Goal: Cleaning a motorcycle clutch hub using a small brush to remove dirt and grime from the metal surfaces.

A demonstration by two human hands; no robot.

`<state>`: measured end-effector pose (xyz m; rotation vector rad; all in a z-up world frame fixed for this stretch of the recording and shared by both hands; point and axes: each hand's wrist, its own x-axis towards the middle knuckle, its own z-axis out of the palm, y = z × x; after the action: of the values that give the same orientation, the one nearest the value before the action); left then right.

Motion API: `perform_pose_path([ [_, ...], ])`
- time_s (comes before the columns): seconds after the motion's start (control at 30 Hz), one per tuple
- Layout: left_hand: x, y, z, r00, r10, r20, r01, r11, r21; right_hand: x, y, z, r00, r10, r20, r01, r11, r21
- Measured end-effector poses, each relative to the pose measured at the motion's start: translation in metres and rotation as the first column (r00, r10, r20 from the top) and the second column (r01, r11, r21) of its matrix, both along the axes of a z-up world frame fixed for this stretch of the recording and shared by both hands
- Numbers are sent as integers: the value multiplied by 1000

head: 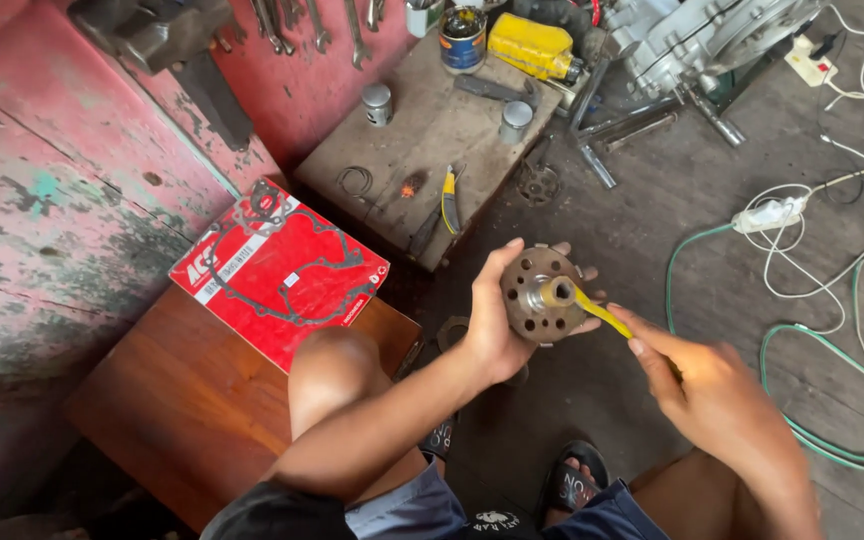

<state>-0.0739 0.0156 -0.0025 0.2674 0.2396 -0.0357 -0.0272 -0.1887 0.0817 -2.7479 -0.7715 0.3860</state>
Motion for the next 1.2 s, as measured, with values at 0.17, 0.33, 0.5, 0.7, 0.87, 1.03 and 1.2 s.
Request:
perform_pose_path([
  [0.17, -4, -7, 3, 994, -36, -105, 35, 999, -12, 4, 5, -16, 999, 46, 27, -49, 990, 133],
  [0.33, 4, -13, -1, 982, 57, -178, -58, 998, -1, 10, 7, -10, 999, 48, 23, -48, 999, 18],
  [0.5, 9, -12, 0, 986, 39, -161, -44, 999, -28, 14, 4, -10, 999, 42, 28, -42, 999, 16],
  [0.7, 7, -24, -5, 996, -29, -85, 31, 999, 32, 20, 5, -9, 999, 25, 36, -29, 994, 107],
  [0.87, 16, -18, -5, 995, 13, -98, -12, 1000, 14, 22, -3, -6, 1000, 6, -20, -5, 999, 34],
  [1.03, 16, -19, -8, 997, -73, -38, 74, 997, 33, 26, -4, -14, 999, 21, 45, -27, 990, 139],
  [1.2, 22, -17, -8, 993, -39, 112, 31, 997, 71, 24, -13, -6, 998, 1, 57, -4, 999, 48],
])
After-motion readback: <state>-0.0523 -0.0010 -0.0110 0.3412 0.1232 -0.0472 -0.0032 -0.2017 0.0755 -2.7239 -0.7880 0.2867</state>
